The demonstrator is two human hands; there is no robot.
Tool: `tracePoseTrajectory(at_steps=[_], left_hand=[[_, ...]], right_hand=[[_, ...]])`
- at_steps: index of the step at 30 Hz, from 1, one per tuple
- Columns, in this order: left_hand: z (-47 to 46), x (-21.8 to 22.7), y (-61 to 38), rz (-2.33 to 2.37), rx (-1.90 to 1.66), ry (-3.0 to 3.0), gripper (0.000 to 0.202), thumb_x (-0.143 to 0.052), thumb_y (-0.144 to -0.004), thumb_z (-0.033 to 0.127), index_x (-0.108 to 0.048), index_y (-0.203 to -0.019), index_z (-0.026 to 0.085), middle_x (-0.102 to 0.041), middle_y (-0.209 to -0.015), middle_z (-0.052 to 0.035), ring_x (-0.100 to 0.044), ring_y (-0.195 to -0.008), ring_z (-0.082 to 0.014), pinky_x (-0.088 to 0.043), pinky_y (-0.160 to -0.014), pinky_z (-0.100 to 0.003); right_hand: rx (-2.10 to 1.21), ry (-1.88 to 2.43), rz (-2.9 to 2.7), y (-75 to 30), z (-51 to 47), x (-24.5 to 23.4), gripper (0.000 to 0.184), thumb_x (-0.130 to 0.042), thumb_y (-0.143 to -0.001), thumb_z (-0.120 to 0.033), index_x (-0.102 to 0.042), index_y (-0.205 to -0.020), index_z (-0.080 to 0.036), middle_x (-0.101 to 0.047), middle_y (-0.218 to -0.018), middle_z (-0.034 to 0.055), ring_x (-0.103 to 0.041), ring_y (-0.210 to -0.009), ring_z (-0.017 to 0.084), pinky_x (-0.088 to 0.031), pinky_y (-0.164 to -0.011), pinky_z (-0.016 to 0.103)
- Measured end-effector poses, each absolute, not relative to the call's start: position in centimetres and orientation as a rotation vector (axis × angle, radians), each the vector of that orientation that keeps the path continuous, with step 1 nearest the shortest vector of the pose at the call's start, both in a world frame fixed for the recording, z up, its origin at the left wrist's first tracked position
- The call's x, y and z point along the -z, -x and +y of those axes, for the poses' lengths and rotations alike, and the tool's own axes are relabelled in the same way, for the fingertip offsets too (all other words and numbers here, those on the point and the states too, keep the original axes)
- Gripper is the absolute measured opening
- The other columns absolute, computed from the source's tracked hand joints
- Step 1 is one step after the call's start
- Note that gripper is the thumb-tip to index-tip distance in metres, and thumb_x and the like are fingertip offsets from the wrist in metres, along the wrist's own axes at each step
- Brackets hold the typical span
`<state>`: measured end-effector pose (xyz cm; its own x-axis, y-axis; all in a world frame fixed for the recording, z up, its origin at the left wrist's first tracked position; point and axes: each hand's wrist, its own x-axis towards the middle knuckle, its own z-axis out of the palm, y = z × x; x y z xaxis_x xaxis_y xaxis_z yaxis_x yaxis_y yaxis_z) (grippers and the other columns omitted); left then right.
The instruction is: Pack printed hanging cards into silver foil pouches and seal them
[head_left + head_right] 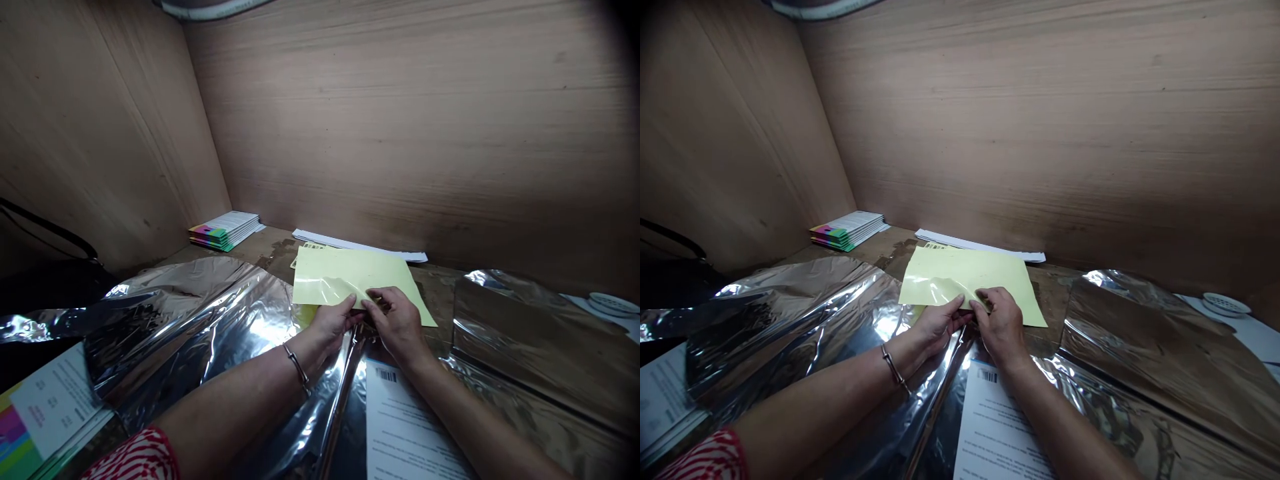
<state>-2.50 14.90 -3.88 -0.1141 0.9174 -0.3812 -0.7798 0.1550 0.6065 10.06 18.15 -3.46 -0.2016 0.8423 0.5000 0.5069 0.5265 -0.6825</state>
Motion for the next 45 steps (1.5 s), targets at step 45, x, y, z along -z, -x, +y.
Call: tracePoseTrajectory(at_steps=[45], left_hand=[[15.3,5.5,2.1,0.951,-1.461,-0.274,0.012,-0.072,-0.082,0.017,-0.067,-0.076,0.008,-0.067,-0.07,-0.006,-0.063,-0.06,-0.0132,-0.053,-0.068,-0.025]], right_hand=[[-0.357,1.186,-1.822,-9.9,17.8,3.1,0.017,-0.058,-0.079,-0.034,-0.068,-0.074,-0.021,-0.068,-0.077,0.0065,-0.062,-0.073,0.023,-0.048,-0.069,0.036]])
